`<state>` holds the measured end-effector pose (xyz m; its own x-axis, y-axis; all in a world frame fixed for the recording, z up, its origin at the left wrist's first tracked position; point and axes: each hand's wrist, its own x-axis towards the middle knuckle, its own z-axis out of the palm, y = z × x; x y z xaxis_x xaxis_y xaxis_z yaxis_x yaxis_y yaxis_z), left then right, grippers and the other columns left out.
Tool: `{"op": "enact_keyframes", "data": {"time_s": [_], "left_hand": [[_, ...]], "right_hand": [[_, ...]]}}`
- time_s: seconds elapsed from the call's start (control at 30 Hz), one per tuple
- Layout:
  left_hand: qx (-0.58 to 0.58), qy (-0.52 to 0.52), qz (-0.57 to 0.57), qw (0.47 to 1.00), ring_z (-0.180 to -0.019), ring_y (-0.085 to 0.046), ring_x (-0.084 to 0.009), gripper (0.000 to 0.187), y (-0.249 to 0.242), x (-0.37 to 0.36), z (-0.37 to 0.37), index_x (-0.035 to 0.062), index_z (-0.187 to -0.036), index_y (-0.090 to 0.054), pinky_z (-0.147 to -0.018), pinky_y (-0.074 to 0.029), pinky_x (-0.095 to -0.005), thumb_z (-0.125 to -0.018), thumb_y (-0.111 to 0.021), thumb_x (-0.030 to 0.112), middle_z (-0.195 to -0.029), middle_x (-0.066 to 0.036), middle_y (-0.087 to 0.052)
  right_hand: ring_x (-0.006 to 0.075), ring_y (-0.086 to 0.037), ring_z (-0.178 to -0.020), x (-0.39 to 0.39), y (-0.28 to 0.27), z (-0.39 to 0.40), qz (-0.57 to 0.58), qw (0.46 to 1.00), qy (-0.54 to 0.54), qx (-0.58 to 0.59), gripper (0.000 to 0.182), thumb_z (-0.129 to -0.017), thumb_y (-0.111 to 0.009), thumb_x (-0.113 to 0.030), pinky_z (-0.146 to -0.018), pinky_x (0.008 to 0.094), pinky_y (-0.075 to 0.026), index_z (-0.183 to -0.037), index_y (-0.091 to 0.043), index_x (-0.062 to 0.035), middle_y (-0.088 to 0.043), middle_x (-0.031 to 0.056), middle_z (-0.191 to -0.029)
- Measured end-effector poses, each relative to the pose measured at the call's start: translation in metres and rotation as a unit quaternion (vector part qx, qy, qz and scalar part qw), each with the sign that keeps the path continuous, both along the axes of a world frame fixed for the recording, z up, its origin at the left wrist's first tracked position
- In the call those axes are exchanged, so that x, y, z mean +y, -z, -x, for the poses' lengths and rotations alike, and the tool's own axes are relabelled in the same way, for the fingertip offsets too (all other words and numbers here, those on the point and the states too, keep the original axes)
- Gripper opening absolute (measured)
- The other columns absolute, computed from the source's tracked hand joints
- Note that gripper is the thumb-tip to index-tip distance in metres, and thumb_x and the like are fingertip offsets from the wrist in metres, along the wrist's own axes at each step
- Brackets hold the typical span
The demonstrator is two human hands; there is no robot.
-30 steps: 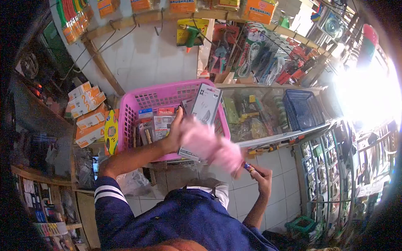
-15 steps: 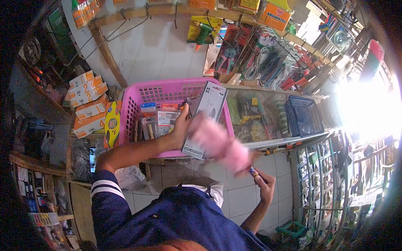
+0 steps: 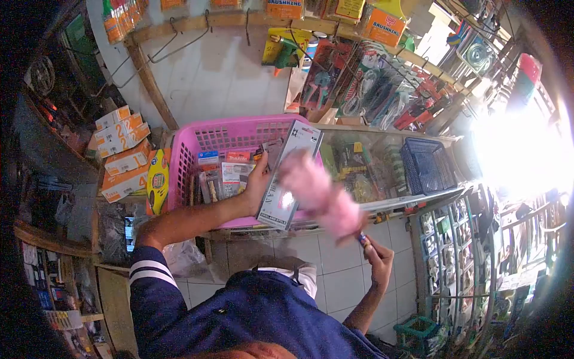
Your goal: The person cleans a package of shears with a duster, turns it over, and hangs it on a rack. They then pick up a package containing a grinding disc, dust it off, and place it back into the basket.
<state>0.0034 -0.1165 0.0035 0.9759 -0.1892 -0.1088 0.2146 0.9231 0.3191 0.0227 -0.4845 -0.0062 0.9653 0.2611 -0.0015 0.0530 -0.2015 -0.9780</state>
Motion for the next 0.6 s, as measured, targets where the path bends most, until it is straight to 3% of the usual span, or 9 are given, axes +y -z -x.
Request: {"op": "enact_keyframes", "data": {"time_s": [0.03, 0.13, 0.3, 0.4, 0.5, 0.6], "left_hand": [[-0.088, 0.063, 0.036, 0.993, -0.104, -0.062, -0.0275, 0.079, 0.036, 0.011, -0.011, 0.0052, -0.133, -0.050, -0.092, -0.050, -0.0444, -0.091, -0.034, 0.071, -0.118, -0.014, -0.062], [-0.016, -0.020, -0.122, 0.992, -0.104, -0.062, -0.0279, 0.079, 0.015, 0.006, -0.001, 0.0058, -0.133, -0.050, -0.092, -0.050, -0.0432, -0.091, -0.035, 0.071, -0.117, -0.014, -0.062], [-0.114, 0.084, 0.069, 0.987, -0.112, -0.060, -0.0275, 0.072, 0.024, 0.008, -0.006, 0.0085, -0.133, -0.052, -0.096, -0.049, -0.0410, -0.094, -0.033, 0.067, -0.125, -0.014, -0.060], [-0.018, -0.034, -0.017, 0.999, -0.112, -0.060, -0.0279, 0.077, -0.008, -0.009, 0.003, 0.0080, -0.138, -0.047, -0.096, -0.049, -0.0404, -0.093, -0.031, 0.068, -0.129, -0.016, -0.057], [-0.061, 0.040, -0.001, 0.997, -0.115, -0.059, -0.0284, 0.080, 0.006, -0.001, 0.003, 0.0078, -0.142, -0.042, -0.098, -0.048, -0.0407, -0.093, -0.028, 0.070, -0.134, -0.016, -0.054], [-0.098, 0.067, 0.059, 0.991, -0.117, -0.057, -0.0287, 0.083, 0.008, -0.001, 0.006, 0.0069, -0.143, -0.041, -0.100, -0.046, -0.0413, -0.092, -0.027, 0.071, -0.136, -0.016, -0.053]], "right_hand": [[0.0053, -0.045, -0.057, 0.002, -0.003, 0.001, -0.006, 1.000, 0.028, -0.004, 0.040, -0.081, -0.066, -0.019, -0.050, 0.0197, -0.031, -0.112, -0.067, 0.0070, -0.056, 0.0007, -0.066], [0.0069, -0.048, -0.061, -0.009, -0.005, -0.003, 0.015, 0.998, -0.056, -0.018, 0.036, -0.084, -0.068, -0.017, -0.054, 0.0224, -0.037, -0.113, -0.068, 0.0044, -0.055, 0.0001, -0.067], [0.0048, -0.044, -0.059, 0.012, -0.022, -0.006, 0.041, 0.997, 0.002, -0.064, 0.036, -0.086, -0.066, -0.018, -0.052, 0.0205, -0.033, -0.115, -0.067, 0.0034, -0.055, -0.0012, -0.068], [0.0021, -0.039, -0.056, 0.016, -0.023, -0.010, 0.032, 0.993, -0.006, -0.113, 0.036, -0.089, -0.064, -0.018, -0.049, 0.0190, -0.027, -0.118, -0.066, 0.0023, -0.053, -0.0036, -0.067], [0.0021, -0.038, -0.057, 0.032, -0.030, -0.012, 0.019, 0.988, 0.049, -0.146, 0.035, -0.090, -0.064, -0.019, -0.050, 0.0187, -0.025, -0.118, -0.066, 0.0018, -0.050, -0.0046, -0.066], [0.0022, -0.037, -0.056, 0.025, -0.026, -0.020, 0.035, 0.986, -0.002, -0.164, 0.036, -0.091, -0.065, -0.020, -0.050, 0.0188, -0.024, -0.119, -0.065, 0.0017, -0.048, -0.0052, -0.066]]}}
